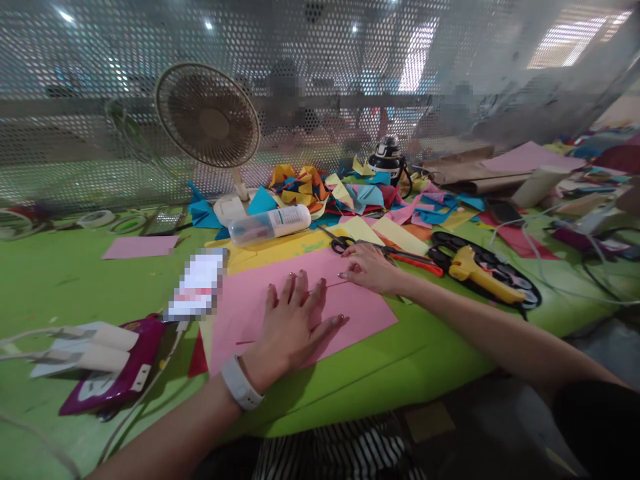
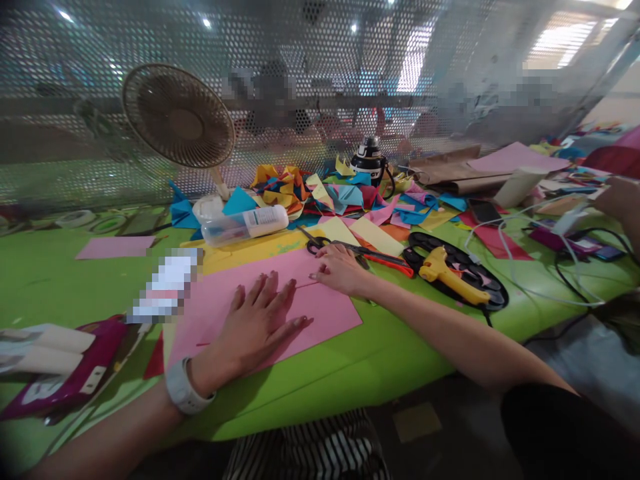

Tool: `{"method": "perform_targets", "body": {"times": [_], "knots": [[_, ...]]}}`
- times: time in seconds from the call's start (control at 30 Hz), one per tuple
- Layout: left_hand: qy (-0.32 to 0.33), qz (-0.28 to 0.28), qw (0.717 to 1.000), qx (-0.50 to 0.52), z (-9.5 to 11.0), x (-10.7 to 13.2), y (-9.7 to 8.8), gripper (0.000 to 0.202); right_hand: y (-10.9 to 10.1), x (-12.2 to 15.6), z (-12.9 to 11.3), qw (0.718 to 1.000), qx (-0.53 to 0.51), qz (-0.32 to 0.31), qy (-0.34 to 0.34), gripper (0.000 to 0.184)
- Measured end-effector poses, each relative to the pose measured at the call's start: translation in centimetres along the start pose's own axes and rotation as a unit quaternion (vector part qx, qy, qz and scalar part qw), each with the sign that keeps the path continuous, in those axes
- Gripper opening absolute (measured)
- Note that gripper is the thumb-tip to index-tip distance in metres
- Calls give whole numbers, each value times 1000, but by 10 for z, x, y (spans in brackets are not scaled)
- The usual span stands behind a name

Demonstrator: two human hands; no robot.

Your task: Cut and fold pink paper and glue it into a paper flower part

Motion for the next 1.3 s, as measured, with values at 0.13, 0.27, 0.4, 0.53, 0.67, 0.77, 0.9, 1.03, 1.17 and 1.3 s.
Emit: {"method": "perform_targets", "body": {"times": [0.13, 0.27, 0.4, 0.53, 0.67, 0.77, 0.9, 1.03, 1.17, 1.3], "knots": [[7, 6, 1000, 2, 1, 1, -2, 77, -1, 3, -4, 1000, 13, 2, -2, 29], [1, 7, 1000, 6, 0, 1, -1, 77, -1, 4, -3, 1000, 26, 8, 7, 31], [-3, 8, 1000, 8, 0, 1, -1, 79, -2, 5, -2, 999, 38, 17, 15, 36], [1, 13, 1000, 12, 0, 2, -1, 78, -3, 4, -1, 999, 43, 22, 16, 38], [6, 20, 1000, 15, 0, 3, -1, 77, -3, 4, 0, 999, 44, 27, 16, 39], [8, 21, 1000, 17, -1, 3, 0, 77, -3, 6, 1, 998, 44, 31, 18, 38], [5, 17, 1000, 19, 0, 2, 0, 77, -3, 8, 1, 998, 42, 30, 23, 34], [5, 22, 1000, 14, 0, 2, -1, 77, -5, 11, 0, 999, 38, 23, 31, 29], [6, 21, 1000, 13, 0, 2, -1, 77, -6, 15, 4, 998, 36, 28, 44, 26], [7, 21, 1000, 11, 0, 2, -1, 77, -7, 20, 11, 996, 35, 49, 61, 20]]}}
Point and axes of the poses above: each hand's wrist, its own x-axis away from the middle knuckle, its own y-axis out of the palm, z = x × y, the point moved 6 cm from there along -x, towards the middle knuckle, and after that the axes turned 5 degrees about -y, right-handed, at the moved point
